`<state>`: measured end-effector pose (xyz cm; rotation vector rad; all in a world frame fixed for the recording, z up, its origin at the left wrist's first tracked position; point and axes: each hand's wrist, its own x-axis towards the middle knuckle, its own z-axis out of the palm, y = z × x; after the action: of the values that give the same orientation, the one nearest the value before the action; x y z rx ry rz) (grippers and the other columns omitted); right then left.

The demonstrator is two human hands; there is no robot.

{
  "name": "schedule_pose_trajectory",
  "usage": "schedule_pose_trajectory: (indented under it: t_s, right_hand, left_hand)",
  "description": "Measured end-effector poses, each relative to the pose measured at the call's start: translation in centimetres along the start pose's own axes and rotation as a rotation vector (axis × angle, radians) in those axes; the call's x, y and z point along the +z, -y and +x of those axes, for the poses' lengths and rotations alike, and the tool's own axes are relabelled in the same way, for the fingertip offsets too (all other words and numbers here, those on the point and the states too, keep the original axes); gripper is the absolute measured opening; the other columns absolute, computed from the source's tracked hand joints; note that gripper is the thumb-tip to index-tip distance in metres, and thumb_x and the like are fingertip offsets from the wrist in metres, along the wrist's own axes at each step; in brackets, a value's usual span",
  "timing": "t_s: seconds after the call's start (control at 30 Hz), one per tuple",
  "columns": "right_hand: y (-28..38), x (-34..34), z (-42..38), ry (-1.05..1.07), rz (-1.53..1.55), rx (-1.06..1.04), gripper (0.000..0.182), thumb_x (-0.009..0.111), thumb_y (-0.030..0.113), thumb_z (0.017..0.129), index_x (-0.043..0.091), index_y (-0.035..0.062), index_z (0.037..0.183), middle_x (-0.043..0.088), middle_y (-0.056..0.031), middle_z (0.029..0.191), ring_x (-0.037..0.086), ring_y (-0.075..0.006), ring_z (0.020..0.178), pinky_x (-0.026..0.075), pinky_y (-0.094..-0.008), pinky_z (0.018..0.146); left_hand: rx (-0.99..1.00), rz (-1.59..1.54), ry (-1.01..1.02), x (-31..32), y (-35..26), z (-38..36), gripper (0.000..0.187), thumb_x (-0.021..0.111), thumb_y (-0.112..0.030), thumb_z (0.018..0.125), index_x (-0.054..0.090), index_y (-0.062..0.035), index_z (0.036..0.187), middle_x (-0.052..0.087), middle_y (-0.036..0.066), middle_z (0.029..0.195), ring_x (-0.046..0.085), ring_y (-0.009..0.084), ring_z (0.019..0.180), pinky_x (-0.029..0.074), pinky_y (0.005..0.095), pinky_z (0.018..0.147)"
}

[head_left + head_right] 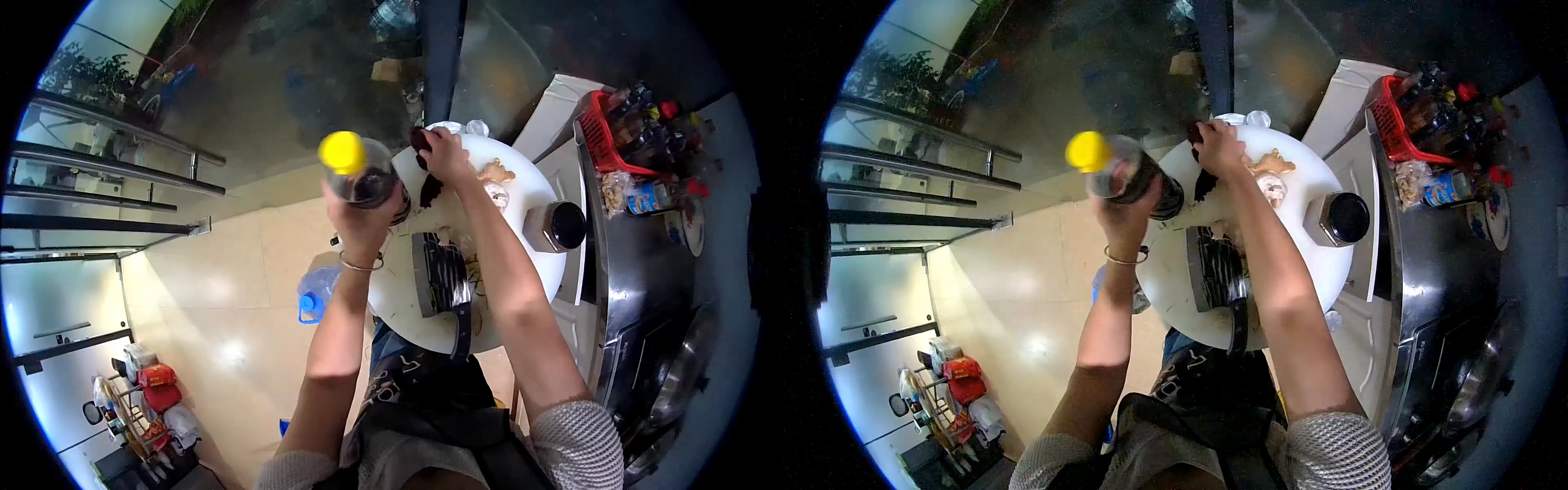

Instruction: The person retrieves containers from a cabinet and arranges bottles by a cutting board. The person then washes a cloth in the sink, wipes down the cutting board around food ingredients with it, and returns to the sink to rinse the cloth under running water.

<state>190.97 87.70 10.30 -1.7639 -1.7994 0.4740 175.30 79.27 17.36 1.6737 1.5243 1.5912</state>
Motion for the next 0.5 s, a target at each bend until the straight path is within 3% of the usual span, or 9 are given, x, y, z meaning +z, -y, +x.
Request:
schedule_pose_trajectory:
  t_s: [0.1, 0.13, 0.2, 0.27, 0.3, 0.33, 0.4, 0.43, 0.5]
  right_hand:
    - [0.4, 1.2, -1.1, 0.095, -0.075, -0.079, 0.035, 0.054, 0.015, 0.073, 0.053, 0.0169, 0.108, 0.048, -0.0020, 0.110, 0.042, -0.0266, 0.099, 0.036, -0.0425, 0.077]
    - [0.5, 1.8, -1.9, 0.105, -0.078, -0.077, 0.035, 0.054, 0.015, 0.073, 0.053, 0.0169, 0.108, 0.048, -0.0020, 0.110, 0.042, -0.0266, 0.099, 0.036, -0.0425, 0.077]
    - [0.5, 2.6, -3.1, 0.241, -0.063, -0.383, 0.033, 0.055, 0.017, 0.071, 0.056, 0.0171, 0.104, 0.050, 0.0013, 0.106, 0.042, -0.0247, 0.100, 0.034, -0.0426, 0.078]
    - [2.3, 0.7, -4.6, 0.273, -0.033, -0.424, 0.032, 0.057, 0.017, 0.067, 0.059, 0.0191, 0.100, 0.051, 0.0029, 0.103, 0.042, -0.0225, 0.100, 0.033, -0.0419, 0.080]
    - [3.1, -0.1, -5.0, 0.436, -0.092, -0.456, 0.033, 0.059, 0.018, 0.066, 0.060, 0.0203, 0.099, 0.052, 0.0031, 0.103, 0.042, -0.0221, 0.101, 0.032, -0.0423, 0.081]
    - [3.6, -0.6, -5.6, 0.599, -0.152, -0.480, 0.034, 0.060, 0.020, 0.064, 0.060, 0.0214, 0.097, 0.052, 0.0032, 0.104, 0.042, -0.0217, 0.101, 0.031, -0.0427, 0.082]
    - [2.0, 0.7, -7.2, 0.612, -0.080, -0.571, 0.035, 0.061, 0.025, 0.062, 0.061, 0.0223, 0.097, 0.052, 0.0041, 0.104, 0.042, -0.0212, 0.102, 0.031, -0.0435, 0.082]
    - [3.3, -1.4, -7.9, 0.705, -0.122, -0.488, 0.037, 0.062, 0.030, 0.062, 0.061, 0.0223, 0.099, 0.051, 0.0017, 0.108, 0.039, -0.0244, 0.108, 0.030, -0.0456, 0.084]
    - [4.3, -4.0, -10.8, 0.424, -0.031, -0.397, 0.060, 0.066, 0.038, 0.060, 0.048, 0.0248, 0.117, 0.040, -0.0105, 0.123, 0.028, -0.0308, 0.118, 0.022, -0.0526, 0.090]
  left_hand:
    - [0.054, -0.129, -0.025, -3.2, -3.2, 1.5, 0.037, 0.072, -0.006, 0.060, 0.057, -0.0006, 0.093, 0.057, 0.006, 0.084, 0.054, 0.0142, 0.076, 0.044, 0.0247, 0.071]
    - [-0.093, -0.220, -0.023, -4.0, -3.5, 1.7, 0.036, 0.072, -0.005, 0.059, 0.057, -0.0006, 0.092, 0.057, 0.006, 0.085, 0.055, 0.0138, 0.076, 0.044, 0.0243, 0.071]
    - [0.015, -0.138, 0.035, -4.8, -4.7, 2.8, 0.041, 0.073, -0.006, 0.059, 0.054, 0.0007, 0.094, 0.056, 0.006, 0.087, 0.054, 0.0140, 0.079, 0.043, 0.0245, 0.073]
    - [-0.074, -0.112, 0.045, -4.3, -4.9, 4.2, 0.052, 0.074, -0.007, 0.057, 0.046, 0.0020, 0.100, 0.054, 0.008, 0.091, 0.053, 0.0148, 0.082, 0.043, 0.0252, 0.075]
    - [-0.118, -0.236, 0.058, -3.5, -5.0, 4.4, 0.065, 0.076, -0.009, 0.055, 0.037, 0.0022, 0.106, 0.052, 0.009, 0.095, 0.052, 0.0157, 0.087, 0.042, 0.0260, 0.077]
    - [-0.105, -0.246, 0.070, -2.9, -5.5, 4.7, 0.065, 0.076, -0.009, 0.055, 0.037, 0.0022, 0.106, 0.052, 0.009, 0.095, 0.052, 0.0157, 0.087, 0.042, 0.0260, 0.077]
    - [0.071, -0.224, 0.005, -1.3, -6.4, 5.1, 0.044, 0.075, -0.006, 0.056, 0.051, 0.0011, 0.093, 0.054, 0.008, 0.093, 0.052, 0.0143, 0.084, 0.042, 0.0258, 0.076]
    - [0.042, -0.222, 0.153, -0.8, -4.8, 5.1, 0.053, 0.076, -0.005, 0.056, 0.048, 0.0021, 0.101, 0.052, 0.010, 0.100, 0.050, 0.0159, 0.091, 0.040, 0.0271, 0.081]
    - [0.061, -0.228, 0.203, -0.6, -4.7, 4.0, 0.060, 0.074, -0.003, 0.057, 0.043, 0.0033, 0.109, 0.052, 0.011, 0.103, 0.051, 0.0186, 0.094, 0.041, 0.0290, 0.084]
